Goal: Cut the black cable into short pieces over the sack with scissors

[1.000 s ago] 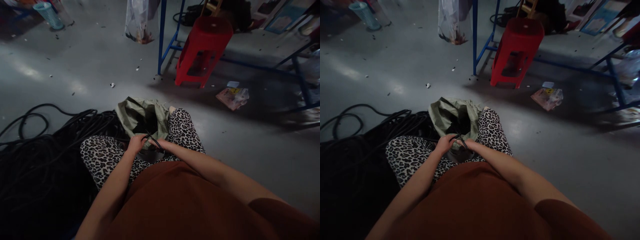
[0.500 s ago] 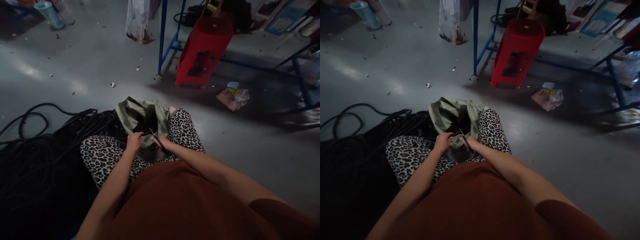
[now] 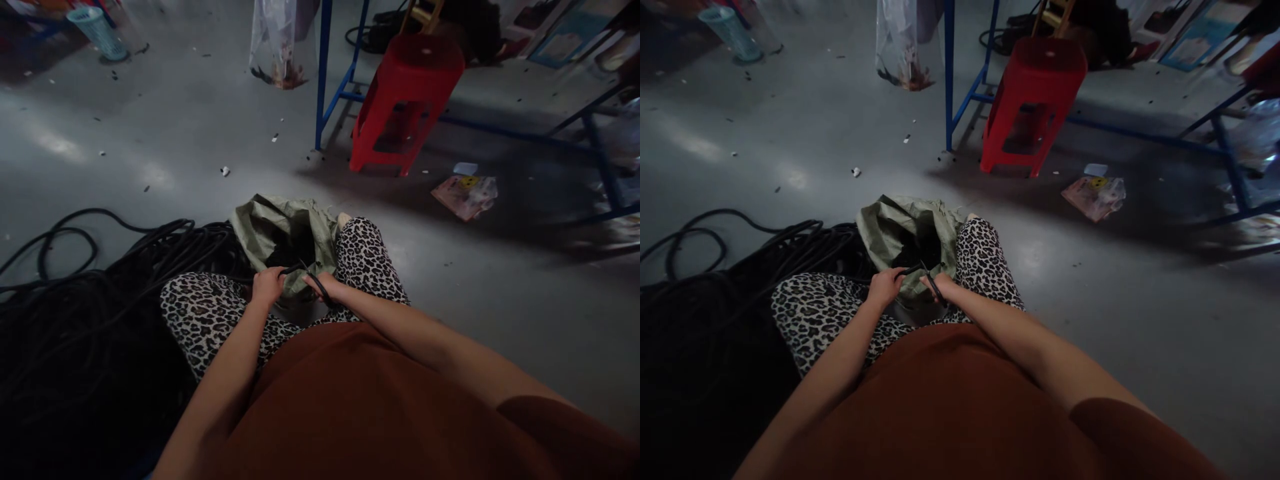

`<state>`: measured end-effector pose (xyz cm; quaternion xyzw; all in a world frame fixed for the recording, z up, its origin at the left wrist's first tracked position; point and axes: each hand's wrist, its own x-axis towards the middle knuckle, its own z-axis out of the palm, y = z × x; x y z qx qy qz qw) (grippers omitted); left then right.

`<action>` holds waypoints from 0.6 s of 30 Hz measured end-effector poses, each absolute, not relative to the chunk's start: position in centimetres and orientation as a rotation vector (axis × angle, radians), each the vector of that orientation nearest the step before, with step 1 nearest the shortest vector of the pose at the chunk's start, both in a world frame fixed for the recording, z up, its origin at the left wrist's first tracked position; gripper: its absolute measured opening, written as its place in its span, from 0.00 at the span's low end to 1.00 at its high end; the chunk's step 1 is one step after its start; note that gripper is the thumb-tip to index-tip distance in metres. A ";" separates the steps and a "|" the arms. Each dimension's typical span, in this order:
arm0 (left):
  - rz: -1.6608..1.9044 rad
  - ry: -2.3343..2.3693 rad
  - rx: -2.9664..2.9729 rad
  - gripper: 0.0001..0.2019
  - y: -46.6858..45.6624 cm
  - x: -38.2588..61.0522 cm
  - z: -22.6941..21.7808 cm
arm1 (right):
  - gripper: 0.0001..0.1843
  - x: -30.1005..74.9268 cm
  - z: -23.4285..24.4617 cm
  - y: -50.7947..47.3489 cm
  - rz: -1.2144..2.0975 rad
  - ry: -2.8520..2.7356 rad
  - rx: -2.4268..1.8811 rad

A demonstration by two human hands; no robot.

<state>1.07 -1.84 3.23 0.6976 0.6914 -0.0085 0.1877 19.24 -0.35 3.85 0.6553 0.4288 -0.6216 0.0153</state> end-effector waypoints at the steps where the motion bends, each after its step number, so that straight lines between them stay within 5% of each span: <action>1: -0.025 1.946 1.962 0.16 -1.8 1.1 3.2 | 0.28 19.3 3.7 -0.3 -1.940 1.324 2.047; 18: 0.080 2.028 1.904 0.18 -1.5 0.8 2.7 | 0.31 19.1 2.4 -0.4 -2.033 1.329 1.850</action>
